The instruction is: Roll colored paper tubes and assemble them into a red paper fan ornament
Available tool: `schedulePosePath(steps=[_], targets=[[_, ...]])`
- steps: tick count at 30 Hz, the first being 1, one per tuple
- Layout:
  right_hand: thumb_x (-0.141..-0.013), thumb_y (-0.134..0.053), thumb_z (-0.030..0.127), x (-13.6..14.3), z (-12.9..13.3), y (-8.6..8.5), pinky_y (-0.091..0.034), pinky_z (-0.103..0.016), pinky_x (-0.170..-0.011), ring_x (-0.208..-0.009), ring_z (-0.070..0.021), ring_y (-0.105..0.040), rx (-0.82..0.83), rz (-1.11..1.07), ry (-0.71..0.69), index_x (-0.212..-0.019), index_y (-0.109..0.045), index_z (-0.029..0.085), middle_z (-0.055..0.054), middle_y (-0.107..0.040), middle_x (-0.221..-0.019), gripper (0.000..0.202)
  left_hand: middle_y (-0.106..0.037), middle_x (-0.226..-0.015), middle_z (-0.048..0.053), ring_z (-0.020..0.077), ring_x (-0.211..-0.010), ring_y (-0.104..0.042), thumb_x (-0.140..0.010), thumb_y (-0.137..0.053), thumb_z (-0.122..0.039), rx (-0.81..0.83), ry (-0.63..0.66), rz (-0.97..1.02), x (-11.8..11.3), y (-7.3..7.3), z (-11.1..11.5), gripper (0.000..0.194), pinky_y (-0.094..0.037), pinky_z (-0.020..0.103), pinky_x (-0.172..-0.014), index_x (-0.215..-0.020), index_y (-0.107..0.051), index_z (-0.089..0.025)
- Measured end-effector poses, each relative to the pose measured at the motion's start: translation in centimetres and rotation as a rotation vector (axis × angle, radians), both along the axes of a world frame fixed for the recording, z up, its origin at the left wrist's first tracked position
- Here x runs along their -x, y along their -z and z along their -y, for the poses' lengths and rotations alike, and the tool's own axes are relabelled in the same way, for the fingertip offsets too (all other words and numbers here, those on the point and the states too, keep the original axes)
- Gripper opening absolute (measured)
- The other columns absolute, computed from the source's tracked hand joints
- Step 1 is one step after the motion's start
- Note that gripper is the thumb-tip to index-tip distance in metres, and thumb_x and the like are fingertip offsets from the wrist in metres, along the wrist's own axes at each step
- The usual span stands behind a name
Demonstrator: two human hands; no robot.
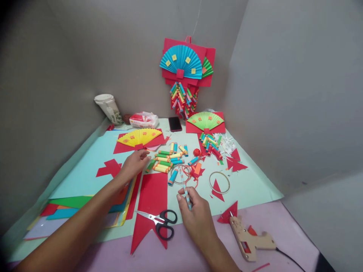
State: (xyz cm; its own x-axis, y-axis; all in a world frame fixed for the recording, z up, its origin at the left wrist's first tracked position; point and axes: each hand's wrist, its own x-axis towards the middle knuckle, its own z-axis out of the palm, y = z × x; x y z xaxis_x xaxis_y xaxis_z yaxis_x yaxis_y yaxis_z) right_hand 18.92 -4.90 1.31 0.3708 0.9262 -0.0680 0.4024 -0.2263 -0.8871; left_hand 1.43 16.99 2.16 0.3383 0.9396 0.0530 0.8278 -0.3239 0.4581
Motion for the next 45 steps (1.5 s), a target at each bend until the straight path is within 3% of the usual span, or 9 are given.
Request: schedulePosePath(steps=[4, 7, 12, 16, 20, 27, 31, 35, 45], targets=[[-0.090, -0.049, 0.046, 0.0, 0.1, -0.2, -0.031, -0.025, -0.056, -0.056, -0.0144, -0.041, -0.028, 0.035, 0.007, -0.091, -0.059, 0.023, 0.005, -0.047, -0.062, 0.025, -0.068, -0.116, 0.010, 0.0223, -0.104, -0.063, -0.089, -0.047, -0.030, -0.065, 0.163, -0.009, -1.5, -0.5, 0.4, 0.040, -0.048, 0.029, -0.086, -0.124, -0.061, -0.017], [-0.090, -0.049, 0.043, 0.1, 0.1, -0.5, -0.032, -0.024, -0.055, -0.055, -0.0139, -0.041, -0.046, 0.048, 0.009, -0.091, -0.060, 0.022, 0.005, -0.047, -0.061, 0.023, -0.068, -0.117, 0.010, 0.0253, -0.110, -0.061, -0.087, -0.052, -0.027, -0.095, 0.300, -0.067, -3.2, -0.4, 0.3, 0.038, -0.045, 0.033, -0.093, -0.122, -0.064, -0.019], [-0.090, -0.049, 0.041, -0.1, 0.2, -0.9, -0.032, -0.023, -0.054, -0.054, -0.0130, -0.044, -0.086, 0.065, 0.007, -0.089, -0.061, 0.022, 0.005, -0.049, -0.061, 0.023, -0.071, -0.113, 0.010, 0.0274, -0.105, -0.063, -0.081, -0.060, -0.026, -0.118, 0.430, -0.179, -4.5, 0.0, 0.3, 0.033, -0.047, 0.034, -0.087, -0.112, -0.070, -0.021], [-0.090, -0.049, 0.040, -0.4, 0.4, -1.3, -0.032, -0.023, -0.054, -0.053, -0.0133, -0.046, -0.111, 0.083, 0.026, -0.089, -0.062, 0.021, 0.005, -0.051, -0.060, 0.023, -0.072, -0.107, 0.011, 0.0283, -0.105, -0.063, -0.082, -0.058, -0.021, -0.163, 0.404, -0.249, -3.4, -0.1, 0.3, 0.026, -0.045, 0.035, -0.089, -0.103, -0.072, -0.020], [-0.090, -0.049, 0.041, -0.7, 0.8, -1.7, -0.033, -0.023, -0.053, -0.052, -0.0135, -0.047, -0.134, 0.096, 0.043, -0.089, -0.062, 0.021, 0.004, -0.053, -0.060, 0.023, -0.073, -0.105, 0.014, 0.0295, -0.099, -0.065, -0.086, -0.054, -0.026, -0.206, 0.317, -0.273, -3.1, -0.3, 0.2, 0.028, -0.046, 0.037, -0.086, -0.106, -0.072, -0.017], [-0.091, -0.049, 0.039, -0.8, 0.8, -1.6, -0.032, -0.022, -0.051, -0.050, -0.0127, -0.045, -0.114, 0.145, 0.047, -0.087, -0.061, 0.021, 0.006, -0.048, -0.056, 0.022, -0.071, -0.107, 0.011, 0.0268, -0.101, -0.063, -0.083, -0.060, -0.031, -0.228, 0.403, -0.255, -7.4, 0.3, 0.0, 0.035, -0.045, 0.033, -0.085, -0.115, -0.069, -0.019], [-0.091, -0.049, 0.039, -1.1, 0.5, -1.4, -0.033, -0.022, -0.051, -0.051, -0.0124, -0.045, -0.100, 0.150, 0.053, -0.087, -0.061, 0.021, 0.006, -0.050, -0.058, 0.022, -0.072, -0.100, 0.012, 0.0270, -0.097, -0.064, -0.081, -0.060, -0.024, -0.229, 0.430, -0.275, -8.6, 0.7, -1.1, 0.028, -0.044, 0.034, -0.084, -0.106, -0.072, -0.019], [-0.091, -0.049, 0.039, -1.3, 0.4, -1.6, -0.033, -0.022, -0.051, -0.050, -0.0123, -0.045, -0.084, 0.146, 0.064, -0.086, -0.062, 0.021, 0.005, -0.050, -0.058, 0.023, -0.072, -0.090, 0.012, 0.0262, -0.088, -0.065, -0.083, -0.054, -0.023, -0.218, 0.404, -0.301, -7.8, 0.7, -2.4, 0.020, -0.043, 0.032, -0.072, -0.089, -0.073, -0.018], [-0.091, -0.049, 0.038, -1.2, 0.5, -1.8, -0.032, -0.022, -0.049, -0.050, -0.0125, -0.045, -0.026, 0.126, 0.022, -0.084, -0.062, 0.022, 0.004, -0.055, -0.060, 0.022, -0.074, -0.085, 0.006, 0.0238, -0.079, -0.067, -0.081, -0.057, -0.029, -0.080, 0.278, -0.316, -5.3, 0.8, -4.5, 0.019, -0.040, 0.028, -0.060, -0.091, -0.071, -0.022]])
